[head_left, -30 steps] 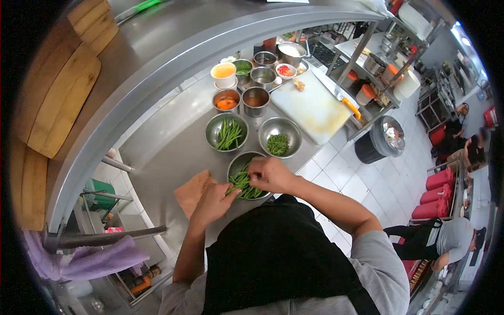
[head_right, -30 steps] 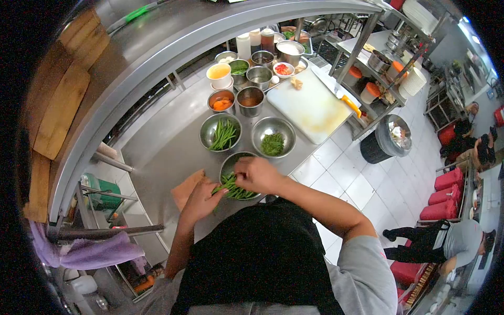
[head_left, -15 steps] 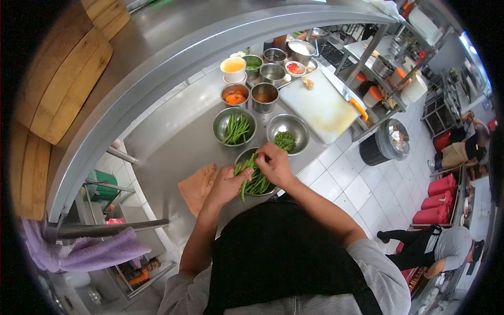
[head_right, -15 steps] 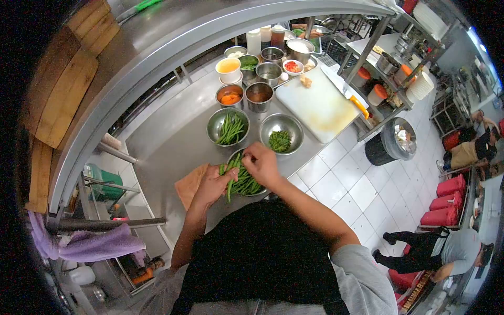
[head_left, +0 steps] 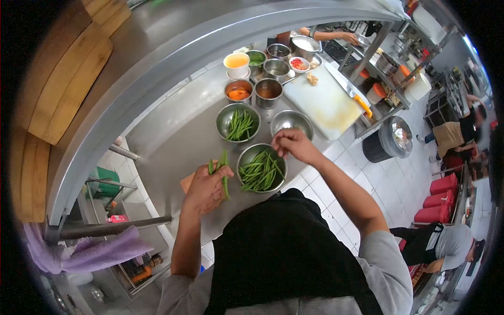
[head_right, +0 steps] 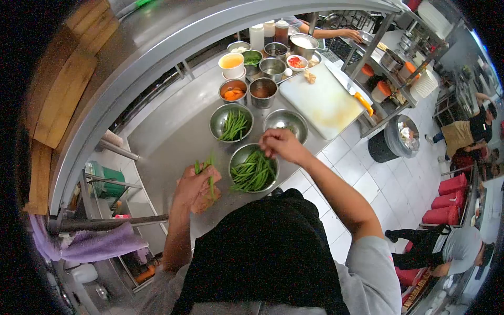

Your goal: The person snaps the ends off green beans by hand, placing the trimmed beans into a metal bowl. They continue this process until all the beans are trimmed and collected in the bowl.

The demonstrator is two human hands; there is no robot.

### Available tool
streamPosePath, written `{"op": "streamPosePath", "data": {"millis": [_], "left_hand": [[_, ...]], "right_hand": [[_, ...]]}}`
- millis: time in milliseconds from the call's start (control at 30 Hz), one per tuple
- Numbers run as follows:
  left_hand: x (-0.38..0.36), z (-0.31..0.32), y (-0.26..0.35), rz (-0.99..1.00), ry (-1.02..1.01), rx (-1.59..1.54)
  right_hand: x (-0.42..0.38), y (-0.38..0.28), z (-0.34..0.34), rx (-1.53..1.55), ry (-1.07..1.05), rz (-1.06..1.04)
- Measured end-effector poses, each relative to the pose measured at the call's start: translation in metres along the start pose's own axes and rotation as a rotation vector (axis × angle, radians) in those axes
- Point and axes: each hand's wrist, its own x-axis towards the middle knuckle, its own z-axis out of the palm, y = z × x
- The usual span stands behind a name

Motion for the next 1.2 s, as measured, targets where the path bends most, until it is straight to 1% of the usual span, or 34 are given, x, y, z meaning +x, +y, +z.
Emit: {"op": "streamPosePath", "data": {"millis": [33,67,133,167,200,233,267,300,333,367,400,433,467,500,533,600,633,667,700,733,767,800,833,867,933,967,1000,1067,1167,1200], "left_hand": [[0.002,0.004,0.005,-0.036,0.05,-0.123],[0.011,0.007,-0.001,-0.028,0.046,-0.124],[0.032,0.015,-0.024,0.231,0.162,-0.048],[0.033,0.024,-0.021,0.236,0.164,-0.051],[0.031,0.034,-0.018,0.292,0.236,-0.032],[0.03,0.04,-0.016,0.344,0.307,-0.009],[0.031,0.043,-0.018,0.342,0.306,-0.003],[0.032,0.047,-0.021,0.435,0.324,0.055],[0.033,0.05,-0.022,0.53,0.337,0.11],[0.032,0.052,-0.022,0.532,0.325,0.112],[0.027,0.054,-0.019,0.541,0.334,0.238],[0.024,0.056,-0.018,0.552,0.344,0.362],[0.028,0.056,-0.025,0.556,0.341,0.362],[0.033,0.056,-0.031,0.642,0.362,0.447],[0.035,0.055,-0.037,0.726,0.384,0.533],[0.033,0.057,-0.042,0.739,0.382,0.554],[0.03,0.061,-0.041,0.751,0.377,0.575],[0.028,0.065,-0.042,0.75,0.379,0.573],[0.025,0.068,-0.043,0.689,0.388,0.432],[0.023,0.07,-0.043,0.628,0.396,0.291],[0.024,0.068,-0.043,0.628,0.398,0.289],[0.025,0.066,-0.041,0.594,0.394,0.121],[0.026,0.062,-0.04,0.559,0.39,-0.047],[0.025,0.057,-0.038,0.56,0.395,-0.05],[0.024,0.047,-0.036,0.52,0.309,-0.128],[0.024,0.046,-0.036,0.519,0.304,-0.128],[0.024,0.045,-0.035,0.501,0.305,-0.136],[0.025,0.045,-0.035,0.482,0.304,-0.144],[0.025,0.045,-0.036,0.493,0.255,-0.13],[0.025,0.046,-0.035,0.507,0.249,-0.07]], "right_hand": [[-0.007,-0.007,0.011,0.13,-0.082,0.033],[-0.013,-0.007,0.024,0.193,-0.112,0.079],[-0.023,0.005,0.054,0.348,-0.177,0.149],[-0.032,-0.003,0.067,0.355,-0.199,0.147],[-0.034,-0.003,0.075,0.354,-0.202,0.145],[-0.035,-0.001,0.082,0.413,-0.214,0.189],[-0.036,-0.001,0.087,0.476,-0.222,0.233],[-0.039,-0.011,0.091,0.485,-0.201,0.242],[-0.039,-0.016,0.093,0.49,-0.191,0.239],[-0.039,-0.021,0.095,0.368,-0.146,0.199],[-0.038,-0.024,0.095,0.244,-0.1,0.16],[-0.038,-0.024,0.095,0.241,-0.093,0.155],[-0.038,-0.024,0.095,0.183,-0.083,0.103],[-0.039,-0.022,0.097,0.126,-0.076,0.053],[-0.038,-0.019,0.1,0.125,-0.077,0.053],[-0.037,-0.006,0.104,-0.007,0.012,-0.115],[-0.034,0.0,0.104,-0.008,0.012,-0.113],[-0.032,0.007,0.104,0.015,0.065,-0.131],[-0.03,0.006,0.104,0.038,0.117,-0.149],[-0.03,0.004,0.1,0.035,0.115,-0.148],[-0.03,0.001,0.09,0.179,0.16,-0.095],[-0.03,-0.003,0.082,0.322,0.204,-0.042],[-0.029,-0.002,0.074,0.368,0.225,-0.001],[-0.03,-0.002,0.068,0.366,0.22,0.0],[-0.033,-0.001,0.058,0.284,0.146,0.017],[-0.034,0.005,0.054,0.245,0.071,0.069],[-0.035,0.005,0.056,0.246,0.076,0.069],[-0.037,0.004,0.065,0.196,-0.044,0.103],[-0.037,0.003,0.073,0.161,-0.104,0.065],[-0.036,0.003,0.076,0.145,-0.141,0.053]]}}
